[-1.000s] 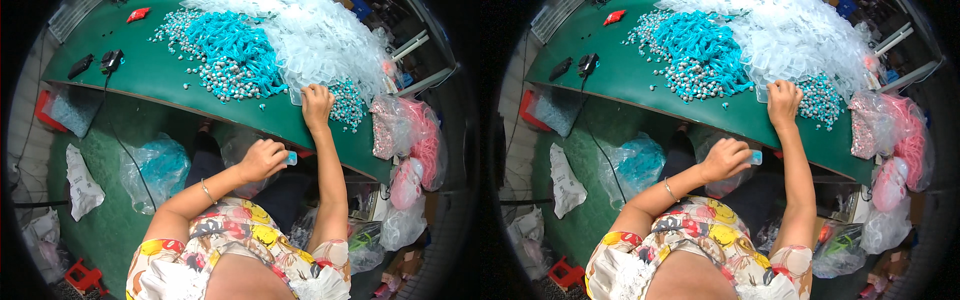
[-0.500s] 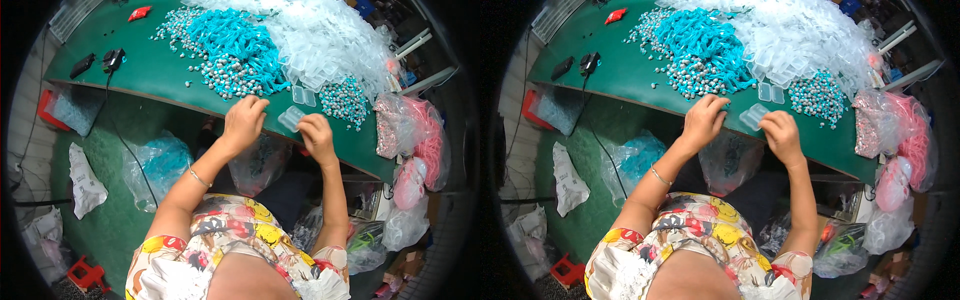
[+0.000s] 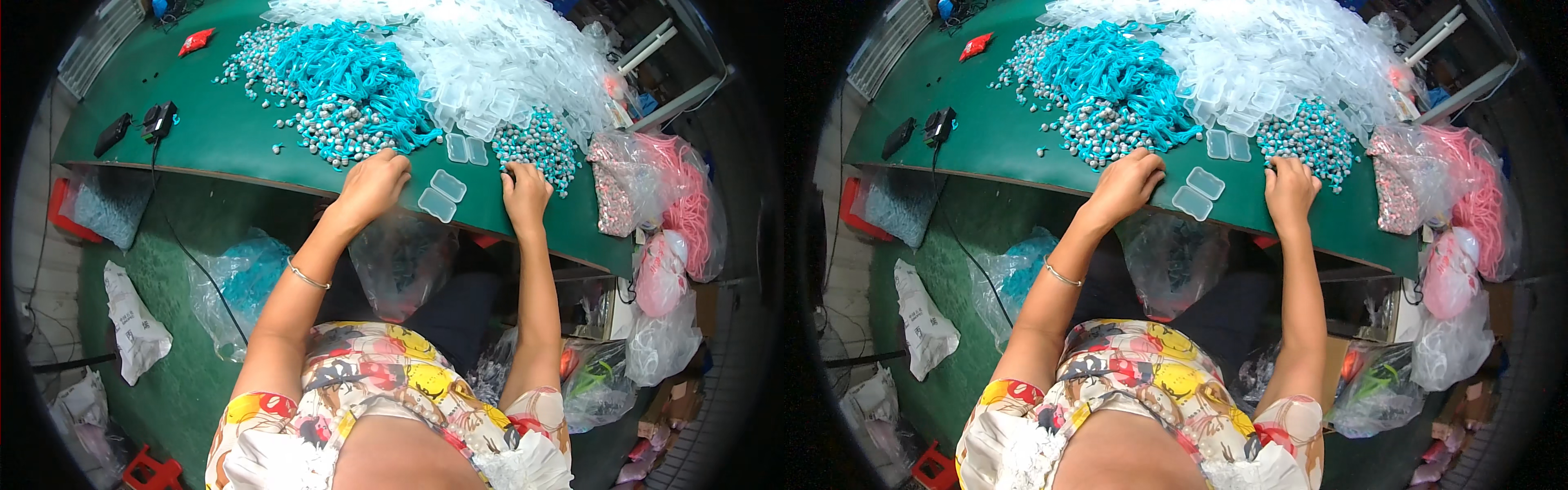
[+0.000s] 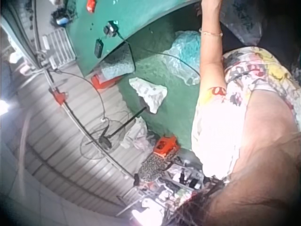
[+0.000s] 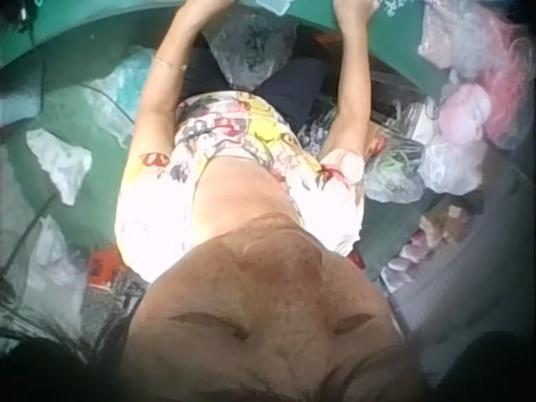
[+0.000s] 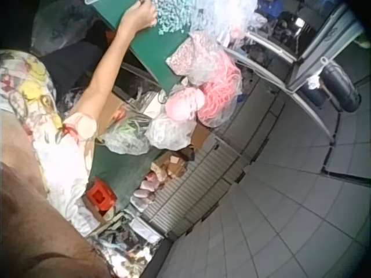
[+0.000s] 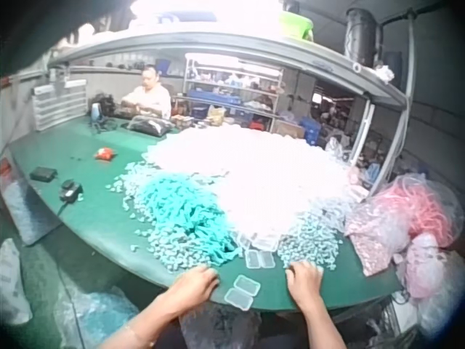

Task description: The person repeatedly picks up small teal and white beads from a green table and places them into small clear plastic containers. They then close the containers and set them aside, continuing the process with the remaining beads.

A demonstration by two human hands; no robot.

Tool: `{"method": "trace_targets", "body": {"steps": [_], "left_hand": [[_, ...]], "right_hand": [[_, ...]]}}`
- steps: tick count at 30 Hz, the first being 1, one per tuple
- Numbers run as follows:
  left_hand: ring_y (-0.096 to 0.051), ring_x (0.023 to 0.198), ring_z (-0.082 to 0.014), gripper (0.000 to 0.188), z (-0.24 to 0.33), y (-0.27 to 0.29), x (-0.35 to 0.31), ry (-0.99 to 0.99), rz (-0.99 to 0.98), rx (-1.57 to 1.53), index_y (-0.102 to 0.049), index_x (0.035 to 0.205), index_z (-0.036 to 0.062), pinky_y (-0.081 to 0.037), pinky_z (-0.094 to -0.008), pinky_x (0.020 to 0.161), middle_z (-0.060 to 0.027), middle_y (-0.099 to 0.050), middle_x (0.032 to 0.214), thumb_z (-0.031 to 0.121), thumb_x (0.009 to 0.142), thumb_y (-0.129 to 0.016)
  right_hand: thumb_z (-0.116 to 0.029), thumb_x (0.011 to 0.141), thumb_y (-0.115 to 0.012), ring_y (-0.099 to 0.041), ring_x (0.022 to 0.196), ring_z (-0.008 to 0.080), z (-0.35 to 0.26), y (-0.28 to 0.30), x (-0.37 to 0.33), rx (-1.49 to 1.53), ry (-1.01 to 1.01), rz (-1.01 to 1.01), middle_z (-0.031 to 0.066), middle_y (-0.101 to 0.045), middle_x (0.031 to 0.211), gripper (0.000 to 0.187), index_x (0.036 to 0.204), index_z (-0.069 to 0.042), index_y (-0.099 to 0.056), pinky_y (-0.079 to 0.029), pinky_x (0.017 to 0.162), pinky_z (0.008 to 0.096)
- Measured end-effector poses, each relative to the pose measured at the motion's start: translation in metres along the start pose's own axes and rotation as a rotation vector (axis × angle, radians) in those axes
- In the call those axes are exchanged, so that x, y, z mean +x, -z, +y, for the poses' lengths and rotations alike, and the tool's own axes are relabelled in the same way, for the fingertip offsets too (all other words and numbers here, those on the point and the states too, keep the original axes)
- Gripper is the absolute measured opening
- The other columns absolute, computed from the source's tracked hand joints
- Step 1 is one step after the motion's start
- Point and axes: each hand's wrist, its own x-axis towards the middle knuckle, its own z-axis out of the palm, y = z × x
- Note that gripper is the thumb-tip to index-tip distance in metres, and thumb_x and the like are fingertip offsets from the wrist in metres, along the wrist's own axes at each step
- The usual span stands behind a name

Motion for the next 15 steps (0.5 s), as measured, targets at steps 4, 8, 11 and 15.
{"method": "trace_targets", "body": {"steps": [4,8,11,15], "left_hand": [[-0.064,0.084,-0.0359,0.009,0.003,-0.007,0.001,0.016,0.053,-0.006,-0.067,0.091,0.0061,-0.052,-0.0464,0.072,-0.0133,-0.062,0.086,0.012,0.085,-0.069],[-0.065,0.082,-0.0342,0.01,0.006,-0.006,-0.004,-0.016,0.065,-0.085,-0.069,0.092,0.0048,-0.052,-0.0441,0.071,-0.0135,-0.063,0.086,0.009,0.083,-0.071],[-0.065,0.079,-0.0306,0.013,0.006,-0.008,-0.006,0.0,0.053,-0.253,-0.069,0.096,0.0025,-0.052,-0.039,0.07,-0.0132,-0.064,0.086,0.006,0.084,-0.071],[-0.066,0.077,-0.0267,0.014,0.013,-0.003,-0.011,0.0,-0.043,-0.439,-0.069,0.097,0.0017,-0.053,-0.0351,0.07,-0.0121,-0.063,0.086,0.004,0.083,-0.071]], "right_hand": [[-0.015,0.081,-0.073,-0.061,0.093,0.026,-0.007,-0.004,0.004,-0.09,0.032,-0.01,0.0028,-0.066,0.09,0.016,0.096,-0.013,-0.069,-0.04,0.083,0.0458],[-0.012,0.081,-0.072,-0.062,0.092,0.0255,-0.003,-0.011,-0.001,-0.034,0.031,0.023,0.0035,-0.066,0.091,0.016,0.096,-0.013,-0.068,-0.04,0.082,0.0451],[-0.006,0.082,-0.07,-0.063,0.083,0.0222,-0.019,0.007,-0.003,0.193,-0.032,0.017,0.0058,-0.066,0.09,0.016,0.098,-0.009,-0.069,-0.045,0.076,0.0398],[0.003,0.086,-0.064,-0.062,0.07,0.0168,-0.068,0.03,-0.029,0.743,-0.09,-0.157,0.009,-0.063,0.089,0.018,0.103,-0.001,-0.069,-0.05,0.063,0.0277]]}}
